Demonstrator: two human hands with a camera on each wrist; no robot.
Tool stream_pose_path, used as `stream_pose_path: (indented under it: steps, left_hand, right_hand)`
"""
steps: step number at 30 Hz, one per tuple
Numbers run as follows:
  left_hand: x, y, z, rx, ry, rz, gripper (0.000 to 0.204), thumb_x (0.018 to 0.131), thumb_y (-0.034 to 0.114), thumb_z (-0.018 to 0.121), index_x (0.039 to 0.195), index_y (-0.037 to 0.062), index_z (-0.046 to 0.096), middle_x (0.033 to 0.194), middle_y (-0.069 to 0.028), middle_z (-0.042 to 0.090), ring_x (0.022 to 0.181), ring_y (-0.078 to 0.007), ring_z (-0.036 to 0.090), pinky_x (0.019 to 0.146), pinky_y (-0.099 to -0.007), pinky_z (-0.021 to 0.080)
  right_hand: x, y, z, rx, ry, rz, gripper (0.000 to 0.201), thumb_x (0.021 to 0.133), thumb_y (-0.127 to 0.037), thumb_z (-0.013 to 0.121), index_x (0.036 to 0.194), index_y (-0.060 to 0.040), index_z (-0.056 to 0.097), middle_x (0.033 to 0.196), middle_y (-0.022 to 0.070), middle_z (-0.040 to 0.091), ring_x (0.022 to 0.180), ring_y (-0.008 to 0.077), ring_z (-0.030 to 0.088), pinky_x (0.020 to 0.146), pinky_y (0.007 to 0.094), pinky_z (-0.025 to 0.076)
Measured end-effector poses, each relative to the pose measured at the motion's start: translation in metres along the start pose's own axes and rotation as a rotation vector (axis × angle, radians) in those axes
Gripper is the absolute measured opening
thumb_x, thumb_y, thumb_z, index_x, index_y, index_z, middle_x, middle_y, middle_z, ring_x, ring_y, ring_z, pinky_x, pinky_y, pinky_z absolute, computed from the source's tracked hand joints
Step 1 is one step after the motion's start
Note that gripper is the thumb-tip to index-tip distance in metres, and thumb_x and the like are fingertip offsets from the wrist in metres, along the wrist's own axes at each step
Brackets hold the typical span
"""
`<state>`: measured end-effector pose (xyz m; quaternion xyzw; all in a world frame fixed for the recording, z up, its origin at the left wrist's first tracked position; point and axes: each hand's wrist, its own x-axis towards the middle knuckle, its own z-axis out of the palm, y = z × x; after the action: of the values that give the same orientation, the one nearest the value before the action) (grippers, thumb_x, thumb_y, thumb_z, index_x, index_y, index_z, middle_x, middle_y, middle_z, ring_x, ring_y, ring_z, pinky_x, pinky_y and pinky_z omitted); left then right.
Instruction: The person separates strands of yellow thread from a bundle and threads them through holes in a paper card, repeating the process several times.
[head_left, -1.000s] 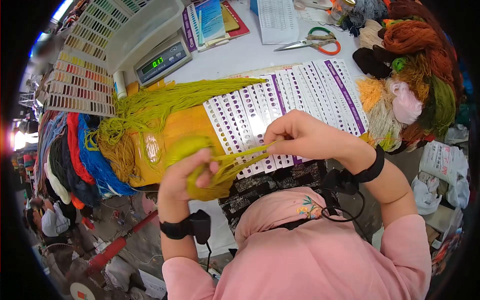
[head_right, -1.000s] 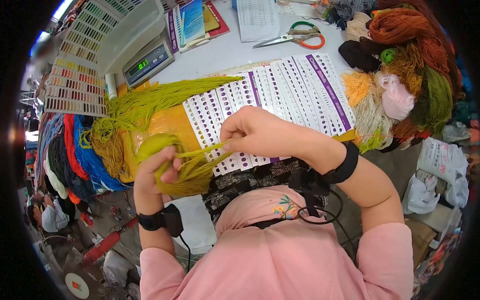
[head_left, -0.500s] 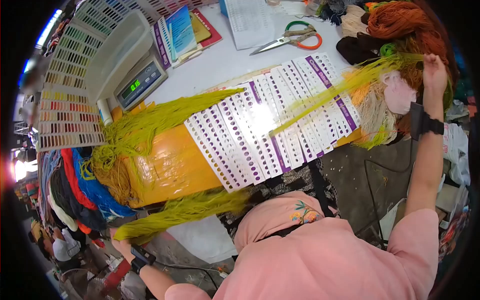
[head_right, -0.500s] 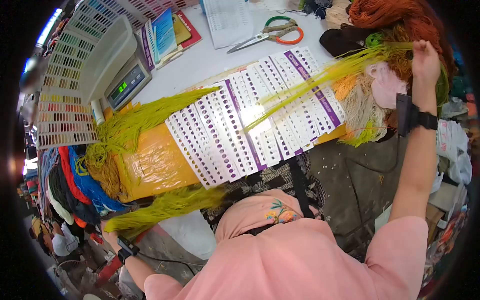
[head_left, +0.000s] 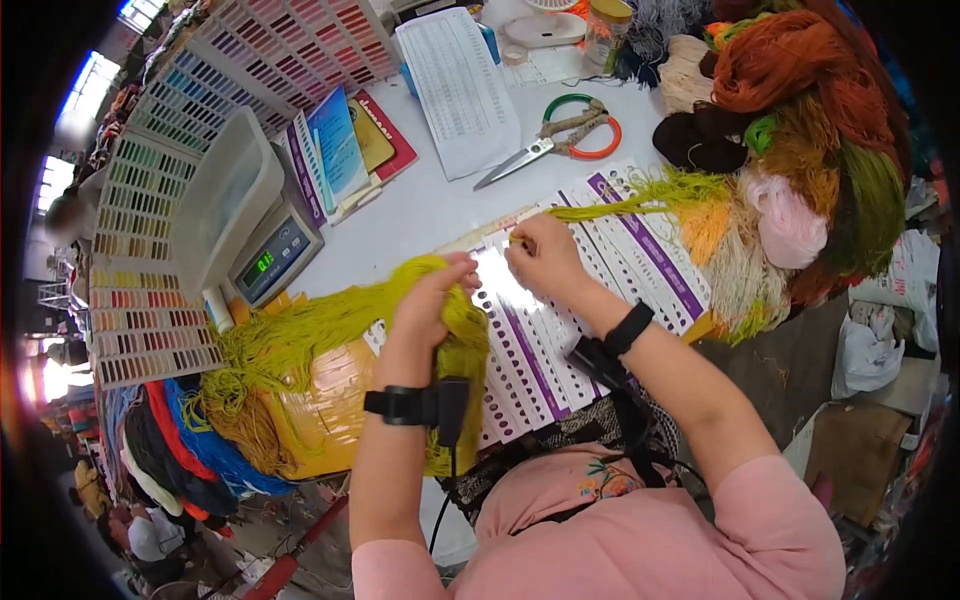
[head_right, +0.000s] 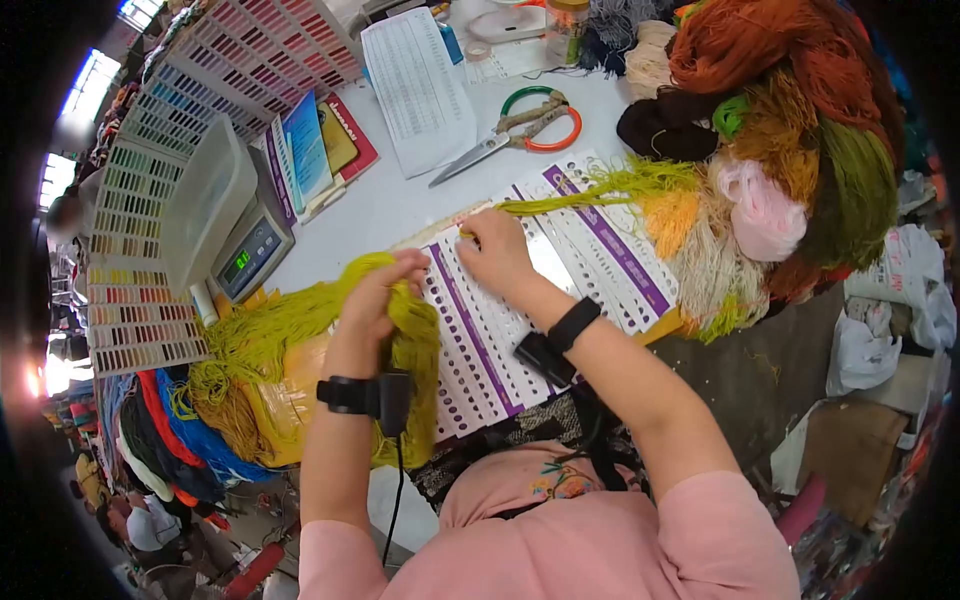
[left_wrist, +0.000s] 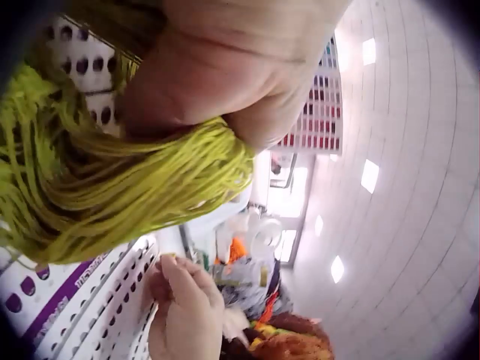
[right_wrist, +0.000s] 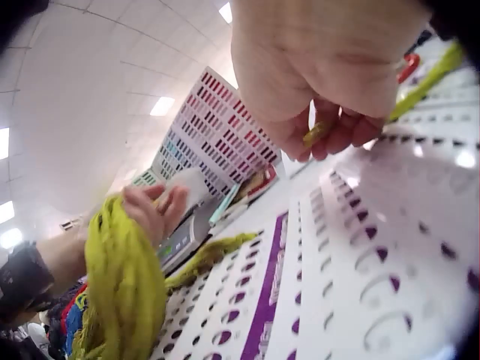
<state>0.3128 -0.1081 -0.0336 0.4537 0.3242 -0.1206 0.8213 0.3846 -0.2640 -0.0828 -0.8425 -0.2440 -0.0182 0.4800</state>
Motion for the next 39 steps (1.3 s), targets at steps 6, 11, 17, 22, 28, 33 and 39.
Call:
stream_pose_path:
  steps: [6,11,17,22,28,33,39]
  left_hand:
    - [0.028,-0.019,0.015,0.396,0.080,0.027,0.015,0.078,0.014,0.054,0.089,0.0052,0.051,0.068,-0.0025,0.053,0.056,-0.0088,0.050,0.048,-0.0208,0.042]
    - [0.027,-0.022,-0.002,0.592,0.059,0.122,0.011,0.078,0.015,0.053,0.084,0.0064,0.051,0.062,0.0000,0.051,0.053,-0.0074,0.048,0.046,-0.0204,0.039]
    - [0.019,-0.018,0.004,0.410,0.111,0.022,0.011,0.080,0.016,0.051,0.086,0.0067,0.052,0.066,0.0016,0.051,0.050,-0.0058,0.045,0.046,-0.0185,0.038]
    - [0.024,-0.019,0.009,0.292,-0.005,0.068,0.016,0.080,0.015,0.049,0.093,0.0062,0.051,0.067,0.0025,0.051,0.051,-0.0032,0.043,0.047,-0.0168,0.037]
    - [0.034,-0.032,-0.002,0.423,0.055,0.195,0.018,0.079,0.016,0.051,0.094,0.0068,0.051,0.066,0.0033,0.049,0.054,-0.0025,0.043,0.048,-0.0161,0.037]
    - [0.004,0.001,-0.021,-0.022,0.021,0.066,0.010,0.076,0.015,0.055,0.082,0.0073,0.052,0.059,0.0018,0.047,0.048,-0.0057,0.042,0.046,-0.0174,0.035]
    - [0.012,-0.007,-0.028,0.121,0.104,-0.003,0.012,0.077,0.018,0.058,0.076,0.0069,0.055,0.059,0.0023,0.048,0.047,-0.0058,0.040,0.045,-0.0175,0.034]
  right_hand:
    - [-0.010,-0.001,0.004,-0.140,0.046,-0.123,0.024,0.057,-0.016,0.060,0.075,-0.0048,0.049,0.078,0.0084,0.048,0.077,0.0259,0.044,0.068,0.0368,0.034]
    - [-0.004,0.003,-0.004,-0.075,0.086,-0.026,0.020,0.058,-0.009,0.058,0.075,-0.0034,0.050,0.074,0.0107,0.048,0.075,0.0283,0.045,0.067,0.0375,0.036]
    - [-0.015,-0.022,0.008,-0.119,-0.024,-0.218,0.034,0.060,-0.014,0.060,0.090,-0.0024,0.049,0.084,0.0118,0.045,0.077,0.0289,0.043,0.068,0.0372,0.035]
    - [-0.026,-0.027,0.006,-0.174,-0.105,-0.219,0.044,0.060,-0.018,0.062,0.099,-0.0019,0.049,0.096,0.0137,0.045,0.086,0.0297,0.043,0.076,0.0375,0.034]
    - [-0.015,-0.016,0.009,0.026,-0.008,-0.208,0.037,0.055,-0.016,0.060,0.088,-0.0009,0.052,0.081,0.0118,0.048,0.075,0.0282,0.046,0.069,0.0353,0.037]
    - [-0.016,-0.014,0.004,0.072,-0.057,-0.135,0.040,0.054,-0.017,0.061,0.090,-0.0011,0.052,0.087,0.0132,0.049,0.079,0.0289,0.048,0.073,0.0347,0.038]
    - [-0.019,-0.014,0.008,-0.025,-0.060,-0.173,0.036,0.058,-0.017,0.061,0.090,-0.0033,0.052,0.088,0.0118,0.049,0.079,0.0271,0.048,0.071,0.0339,0.038]
